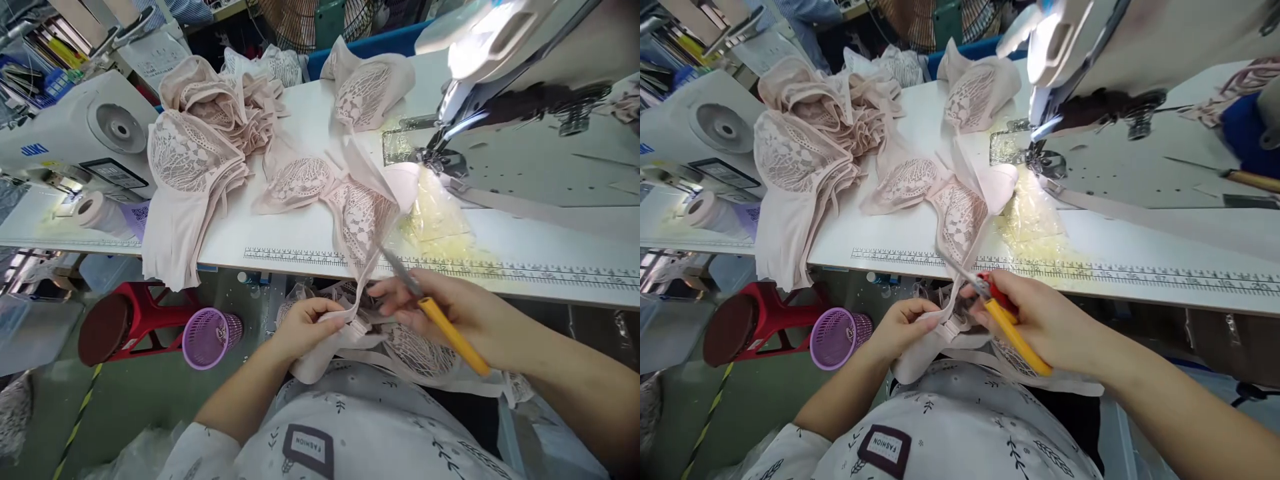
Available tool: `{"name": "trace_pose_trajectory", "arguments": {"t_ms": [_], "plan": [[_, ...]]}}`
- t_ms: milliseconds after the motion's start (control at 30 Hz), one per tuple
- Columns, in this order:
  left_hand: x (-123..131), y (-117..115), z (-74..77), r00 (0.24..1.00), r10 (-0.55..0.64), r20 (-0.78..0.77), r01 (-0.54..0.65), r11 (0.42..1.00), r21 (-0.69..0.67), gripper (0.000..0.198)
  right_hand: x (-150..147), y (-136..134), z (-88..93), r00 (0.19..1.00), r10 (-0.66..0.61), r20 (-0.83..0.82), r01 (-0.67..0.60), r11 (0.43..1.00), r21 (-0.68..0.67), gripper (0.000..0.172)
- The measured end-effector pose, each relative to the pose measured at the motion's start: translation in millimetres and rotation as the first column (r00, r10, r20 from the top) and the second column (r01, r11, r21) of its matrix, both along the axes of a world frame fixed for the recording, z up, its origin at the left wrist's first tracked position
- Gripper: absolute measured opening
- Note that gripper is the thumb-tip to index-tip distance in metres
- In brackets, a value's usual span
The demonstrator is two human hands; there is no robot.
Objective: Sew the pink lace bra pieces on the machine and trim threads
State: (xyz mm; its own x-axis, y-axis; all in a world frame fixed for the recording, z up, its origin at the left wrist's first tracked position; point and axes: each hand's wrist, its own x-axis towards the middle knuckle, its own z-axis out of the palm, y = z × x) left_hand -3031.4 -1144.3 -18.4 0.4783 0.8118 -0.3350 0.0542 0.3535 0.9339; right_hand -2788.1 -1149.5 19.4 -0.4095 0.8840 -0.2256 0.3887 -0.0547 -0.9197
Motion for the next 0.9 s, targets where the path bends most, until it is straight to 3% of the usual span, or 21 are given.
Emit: {"name": "trace_pose_trajectory", "arguments": {"t_ms": [100, 233, 367, 500, 567, 733, 833, 900], "plan": [[-3, 2, -0.3, 0.978, 0.152, 0.140, -0.150, 0.988, -0.022, 0.029, 10, -9, -13.9, 0.988, 0.065, -0.138, -0.075, 0.995, -0.071, 0.036], [-3, 3, 0.3, 0.929, 0.261, 0.264, -0.210, 0.956, -0.204, 0.032, 7, -16, -33.7, 0.972, 0.214, -0.096, -0.221, 0.972, -0.079, 0.044], [1, 4, 3.4, 0.924, 0.289, 0.252, -0.223, 0.940, -0.260, 0.043, -5, -19, -44.8, 0.950, 0.307, -0.053, -0.309, 0.950, -0.047, 0.048], [5, 4, 6.7, 0.957, 0.253, 0.140, -0.213, 0.944, -0.252, 0.054, -10, -22, -50.8, 0.949, 0.313, -0.031, -0.314, 0.948, -0.043, 0.047], [7, 3, 6.5, 0.966, 0.255, 0.042, -0.243, 0.952, -0.187, 0.052, -8, -26, -54.2, 0.956, 0.289, -0.053, -0.293, 0.953, -0.083, 0.048], [7, 2, 2.9, 0.947, 0.279, -0.158, -0.260, 0.957, 0.131, 0.035, -2, -34, -63.1, 0.963, 0.248, -0.105, -0.262, 0.954, -0.149, 0.046], [5, 4, 3.3, 0.934, 0.297, -0.201, -0.239, 0.934, 0.266, 0.023, 0, -36, -67.5, 0.966, 0.236, -0.108, -0.251, 0.955, -0.158, 0.044], [3, 5, 5.2, 0.932, 0.314, -0.181, -0.256, 0.924, 0.285, 0.023, 0, -36, -70.0, 0.969, 0.223, -0.111, -0.239, 0.958, -0.161, 0.044]]}}
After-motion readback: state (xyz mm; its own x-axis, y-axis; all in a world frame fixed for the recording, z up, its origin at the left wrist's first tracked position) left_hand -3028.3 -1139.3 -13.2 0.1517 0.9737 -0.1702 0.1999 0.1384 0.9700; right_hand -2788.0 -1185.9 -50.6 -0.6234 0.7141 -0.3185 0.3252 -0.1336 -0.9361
